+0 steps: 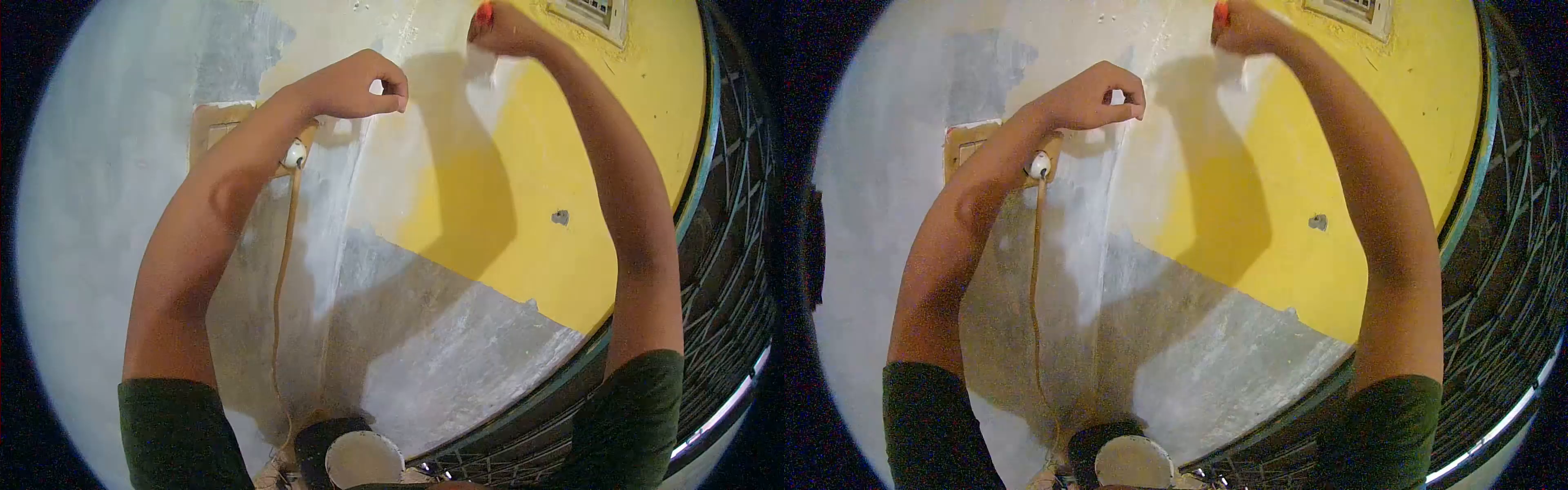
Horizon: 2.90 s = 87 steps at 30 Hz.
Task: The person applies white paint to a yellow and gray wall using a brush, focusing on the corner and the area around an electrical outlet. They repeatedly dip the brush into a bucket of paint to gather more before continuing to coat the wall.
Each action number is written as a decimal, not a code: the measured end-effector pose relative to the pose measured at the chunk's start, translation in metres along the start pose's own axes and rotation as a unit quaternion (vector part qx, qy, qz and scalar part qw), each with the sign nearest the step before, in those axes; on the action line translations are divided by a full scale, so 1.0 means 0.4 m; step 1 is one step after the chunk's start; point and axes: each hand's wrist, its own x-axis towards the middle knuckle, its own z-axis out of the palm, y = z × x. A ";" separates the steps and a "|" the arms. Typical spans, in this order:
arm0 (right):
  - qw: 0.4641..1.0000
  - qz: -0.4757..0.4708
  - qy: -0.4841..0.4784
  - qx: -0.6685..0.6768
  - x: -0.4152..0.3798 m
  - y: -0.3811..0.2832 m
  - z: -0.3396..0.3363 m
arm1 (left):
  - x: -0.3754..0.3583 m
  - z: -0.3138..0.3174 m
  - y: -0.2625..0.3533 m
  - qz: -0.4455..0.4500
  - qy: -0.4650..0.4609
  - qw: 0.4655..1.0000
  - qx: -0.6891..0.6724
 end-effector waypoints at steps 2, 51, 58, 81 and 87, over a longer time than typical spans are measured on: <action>0.996 0.035 0.057 -0.057 0.067 0.000 -0.066 | -0.002 0.002 -0.007 -0.011 0.009 1.000 -0.008; 0.994 -0.106 0.013 -0.015 -0.017 -0.108 0.238 | -0.007 -0.027 -0.032 -0.040 0.030 0.982 -0.183; 0.954 -0.129 0.148 -0.227 0.029 -0.114 0.122 | -0.003 -0.006 -0.020 -0.079 -0.016 0.972 -0.222; 0.983 -0.067 0.166 -0.043 -0.007 -0.087 0.062 | -0.011 -0.013 -0.006 -0.092 -0.040 0.967 -0.236; 0.968 -0.133 0.033 -0.211 -0.081 -0.105 0.143 | -0.012 -0.010 -0.009 -0.104 -0.054 0.962 -0.245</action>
